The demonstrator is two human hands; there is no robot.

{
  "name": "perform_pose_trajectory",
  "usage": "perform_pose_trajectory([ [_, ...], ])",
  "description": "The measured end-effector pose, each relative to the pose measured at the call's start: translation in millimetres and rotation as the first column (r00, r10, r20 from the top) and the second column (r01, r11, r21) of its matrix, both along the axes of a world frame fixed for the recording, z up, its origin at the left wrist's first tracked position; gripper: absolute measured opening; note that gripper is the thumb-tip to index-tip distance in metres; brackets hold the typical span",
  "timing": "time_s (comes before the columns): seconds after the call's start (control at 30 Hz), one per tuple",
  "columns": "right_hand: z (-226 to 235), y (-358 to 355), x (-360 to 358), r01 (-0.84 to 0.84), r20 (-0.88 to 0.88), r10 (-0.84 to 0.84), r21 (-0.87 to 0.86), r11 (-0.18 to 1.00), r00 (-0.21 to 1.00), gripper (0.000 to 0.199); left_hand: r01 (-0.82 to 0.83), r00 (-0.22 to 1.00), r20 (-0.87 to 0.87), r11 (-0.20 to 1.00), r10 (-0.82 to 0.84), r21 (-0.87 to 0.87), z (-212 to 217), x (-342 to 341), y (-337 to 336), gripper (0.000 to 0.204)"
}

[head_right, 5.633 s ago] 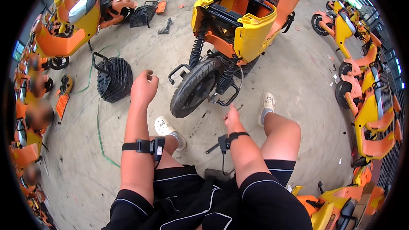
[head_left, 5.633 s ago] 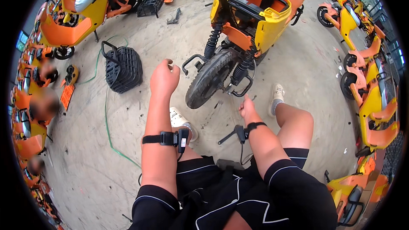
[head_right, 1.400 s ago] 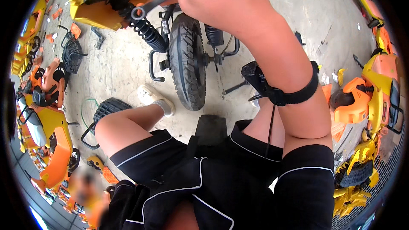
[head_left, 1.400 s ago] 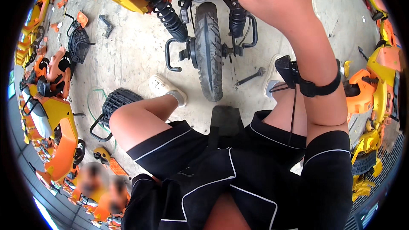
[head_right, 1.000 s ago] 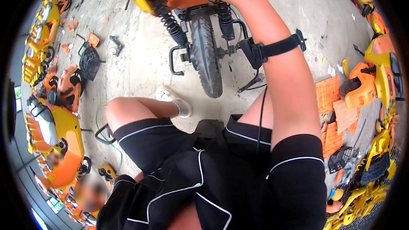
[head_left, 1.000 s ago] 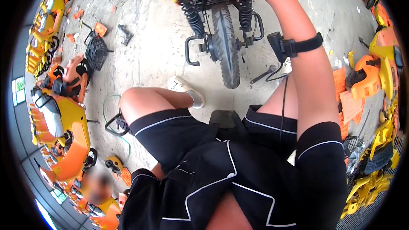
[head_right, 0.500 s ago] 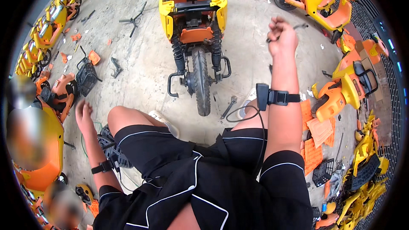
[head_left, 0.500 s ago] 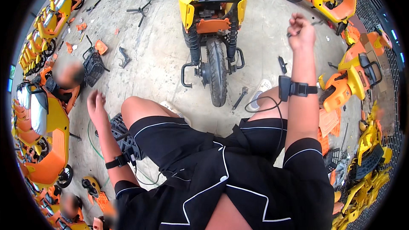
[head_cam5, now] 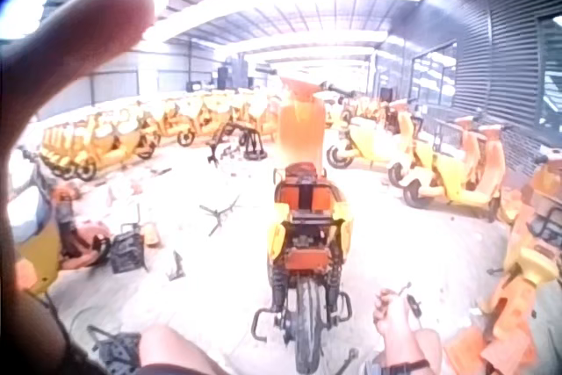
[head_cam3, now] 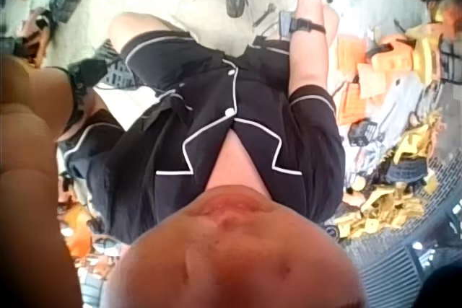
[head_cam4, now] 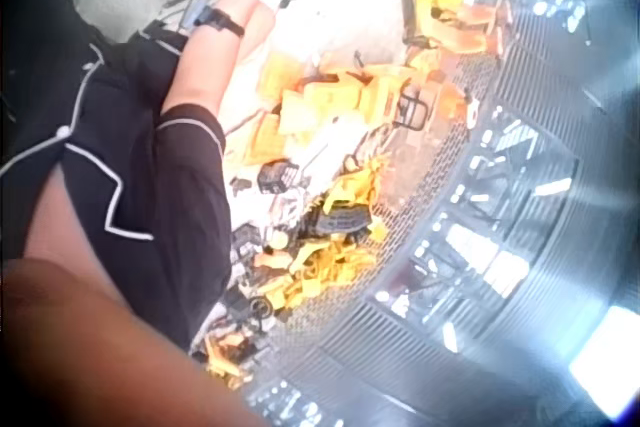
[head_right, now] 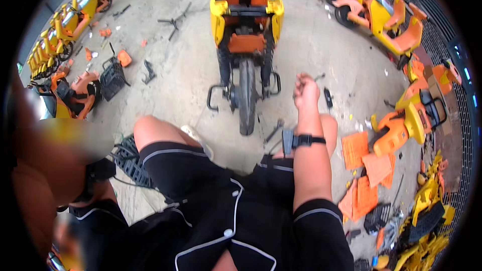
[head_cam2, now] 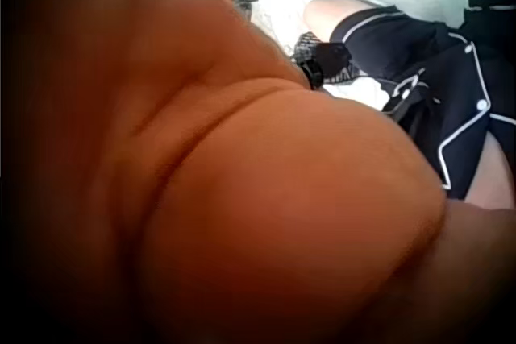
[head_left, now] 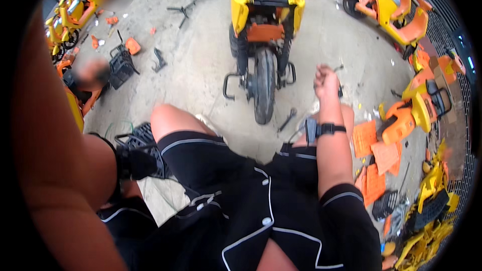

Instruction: The person is assembling a yellow electric scooter in a workshop. They use a wrench to tighten bolts on the rear wheel and suspension, then attach a yellow plastic body panel to the frame.

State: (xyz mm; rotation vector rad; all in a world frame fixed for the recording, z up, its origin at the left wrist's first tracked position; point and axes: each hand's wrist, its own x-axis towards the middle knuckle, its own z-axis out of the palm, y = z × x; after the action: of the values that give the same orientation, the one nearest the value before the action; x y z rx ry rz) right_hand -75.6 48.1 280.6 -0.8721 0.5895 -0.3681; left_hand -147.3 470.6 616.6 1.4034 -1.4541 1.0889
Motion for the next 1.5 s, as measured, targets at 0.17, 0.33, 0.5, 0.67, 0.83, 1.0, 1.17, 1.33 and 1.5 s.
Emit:
perform_pose_trajectory([
  [0.17, -35, 5, 20, 0.004, -0.126, -0.012, -0.065, 0.998, 0.992, 0.014, -0.221, 0.973, -0.105, 0.965, 0.207, -0.139, 27, 7, 46, 0.062],
  [0.33, -64, -9, 17, 0.12, -0.031, -0.122, -0.055, 0.991, 0.992, 0.014, -0.557, 0.765, -0.46, 0.822, 0.45, -0.121, 56, 38, 117, 0.061],
  [0.5, -75, -10, 20, -0.16, -0.104, 0.15, -0.09, 0.983, 0.983, 0.012, -0.646, 0.606, -0.528, 0.755, 0.595, 0.11, 68, 39, 115, 0.06],
  [0.67, -4, 9, 12, -0.032, -0.088, 0.024, -0.087, 0.996, 0.996, 0.013, -0.562, 0.66, -0.443, 0.79, 0.606, 0.245, 4, 82, 57, 0.059],
  [0.83, -3, 6, 32, -0.112, -0.139, 0.106, -0.038, 0.993, 0.985, 0.01, -0.445, 0.799, -0.293, 0.844, 0.525, 0.299, 0, 97, 1, 0.058],
  [1.0, 14, 12, 33, -0.154, -0.062, 0.152, -0.034, 0.987, 0.986, 0.019, -0.246, 0.943, -0.197, 0.962, 0.266, 0.122, 6, 81, -16, 0.057],
  [1.17, 63, 3, 33, -0.222, 0.06, 0.234, -0.166, 0.961, 0.97, 0.019, 0.125, 0.866, -0.383, 0.881, -0.321, -0.456, -80, 101, -18, 0.057],
  [1.33, 95, 85, 67, -0.592, -0.139, 0.581, -0.322, 0.739, 0.802, 0.012, -0.444, 0.012, -1.0, 0.896, 0.022, 0.015, -224, 167, -6, 0.039],
  [1.5, 46, 116, 97, -0.8, -0.286, 0.748, -0.218, 0.559, 0.6, 0.013, -0.221, -0.173, -0.922, 0.899, 0.346, 0.379, -355, 222, -45, 0.038],
])
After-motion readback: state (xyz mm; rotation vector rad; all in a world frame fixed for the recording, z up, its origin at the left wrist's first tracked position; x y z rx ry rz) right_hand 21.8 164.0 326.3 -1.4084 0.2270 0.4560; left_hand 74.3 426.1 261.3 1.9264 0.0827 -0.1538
